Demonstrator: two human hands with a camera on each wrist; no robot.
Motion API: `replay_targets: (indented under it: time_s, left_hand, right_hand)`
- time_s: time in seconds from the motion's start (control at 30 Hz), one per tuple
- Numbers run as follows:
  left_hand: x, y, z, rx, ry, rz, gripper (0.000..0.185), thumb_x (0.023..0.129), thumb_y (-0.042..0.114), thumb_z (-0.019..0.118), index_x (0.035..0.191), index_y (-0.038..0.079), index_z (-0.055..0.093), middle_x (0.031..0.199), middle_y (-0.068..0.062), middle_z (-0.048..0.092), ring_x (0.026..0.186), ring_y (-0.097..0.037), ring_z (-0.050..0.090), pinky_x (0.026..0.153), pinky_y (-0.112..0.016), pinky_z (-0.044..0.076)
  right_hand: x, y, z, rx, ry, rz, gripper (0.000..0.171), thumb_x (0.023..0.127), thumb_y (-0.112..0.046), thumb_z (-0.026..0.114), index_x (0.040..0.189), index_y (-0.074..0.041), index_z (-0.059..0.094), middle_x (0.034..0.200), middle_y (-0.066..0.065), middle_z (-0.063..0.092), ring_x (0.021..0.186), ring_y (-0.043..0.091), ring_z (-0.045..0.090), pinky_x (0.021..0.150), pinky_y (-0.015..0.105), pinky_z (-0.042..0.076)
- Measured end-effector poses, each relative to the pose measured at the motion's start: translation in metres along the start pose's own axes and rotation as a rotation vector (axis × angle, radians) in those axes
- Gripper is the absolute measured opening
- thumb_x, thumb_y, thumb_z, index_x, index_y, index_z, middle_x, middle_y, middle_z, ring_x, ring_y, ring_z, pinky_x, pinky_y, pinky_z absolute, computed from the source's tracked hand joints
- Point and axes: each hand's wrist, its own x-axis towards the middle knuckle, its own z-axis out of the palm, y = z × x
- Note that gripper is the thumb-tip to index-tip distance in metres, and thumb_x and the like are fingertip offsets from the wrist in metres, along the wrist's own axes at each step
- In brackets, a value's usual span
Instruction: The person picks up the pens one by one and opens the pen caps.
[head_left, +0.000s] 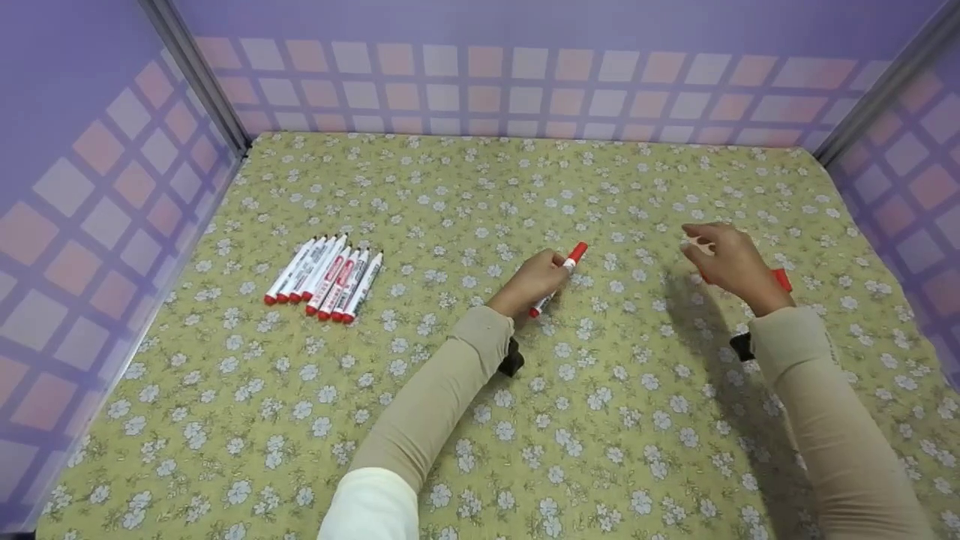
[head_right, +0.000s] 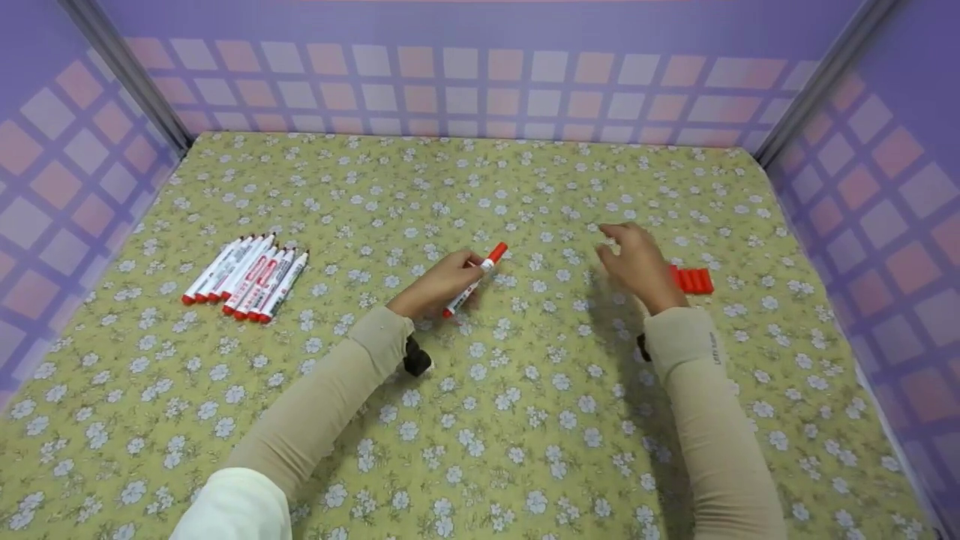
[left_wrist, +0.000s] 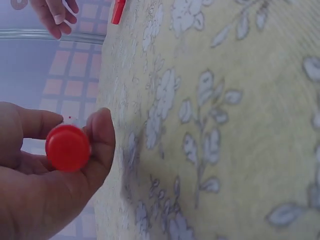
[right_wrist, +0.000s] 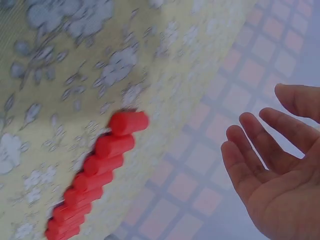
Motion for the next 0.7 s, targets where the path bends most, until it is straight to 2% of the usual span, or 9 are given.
replay_targets:
  time_s: [0.13, 0.37, 0.5, 0.7]
  left_hand:
    - [-0.005, 0.001, -0.008, 0.017, -0.025, 0.045, 0.026, 0.102, 0.019, 0.043, 0.124, 0.006, 0.049, 0.111, -0.022, 0.059, 0.070, -0.019, 0.052, 0.061, -0.031, 0.042]
    - [-0.013, 0.001, -0.022, 0.250, 0.004, 0.214, 0.027, 0.102, 0.019, 0.047, 0.122, 0.004, 0.056, 0.103, -0.017, 0.063, 0.062, -0.011, 0.041, 0.053, -0.024, 0.034]
    - [-0.017, 0.000, -0.029, 0.309, 0.011, 0.297, 0.024, 0.099, 0.018, 0.052, 0.116, 0.004, 0.062, 0.101, -0.011, 0.063, 0.066, -0.013, 0.043, 0.059, -0.025, 0.036]
    - [-0.027, -0.001, -0.036, 0.442, 0.026, 0.390, 0.023, 0.097, 0.021, 0.058, 0.112, 0.006, 0.068, 0.108, -0.006, 0.064, 0.085, -0.015, 0.055, 0.073, -0.029, 0.046]
  right_hand:
    - [0.002, -0.013, 0.007, 0.025, -0.012, -0.062, 0.046, 0.099, -0.020, 0.054, 0.140, -0.001, 0.048, 0.139, 0.025, 0.047, 0.124, 0.042, 0.046, 0.103, 0.056, 0.037]
    - [0.006, -0.034, 0.019, 0.032, -0.049, -0.147, 0.042, 0.099, -0.018, 0.055, 0.137, -0.001, 0.051, 0.136, 0.023, 0.051, 0.122, 0.042, 0.049, 0.102, 0.056, 0.039]
    - [0.006, -0.043, 0.023, 0.029, -0.074, -0.179, 0.043, 0.099, -0.020, 0.055, 0.138, -0.001, 0.051, 0.137, 0.022, 0.051, 0.124, 0.041, 0.049, 0.103, 0.055, 0.039]
    - [0.006, -0.055, 0.028, 0.025, -0.151, -0.244, 0.048, 0.099, -0.024, 0.054, 0.141, -0.001, 0.047, 0.142, 0.022, 0.047, 0.130, 0.039, 0.045, 0.105, 0.055, 0.037]
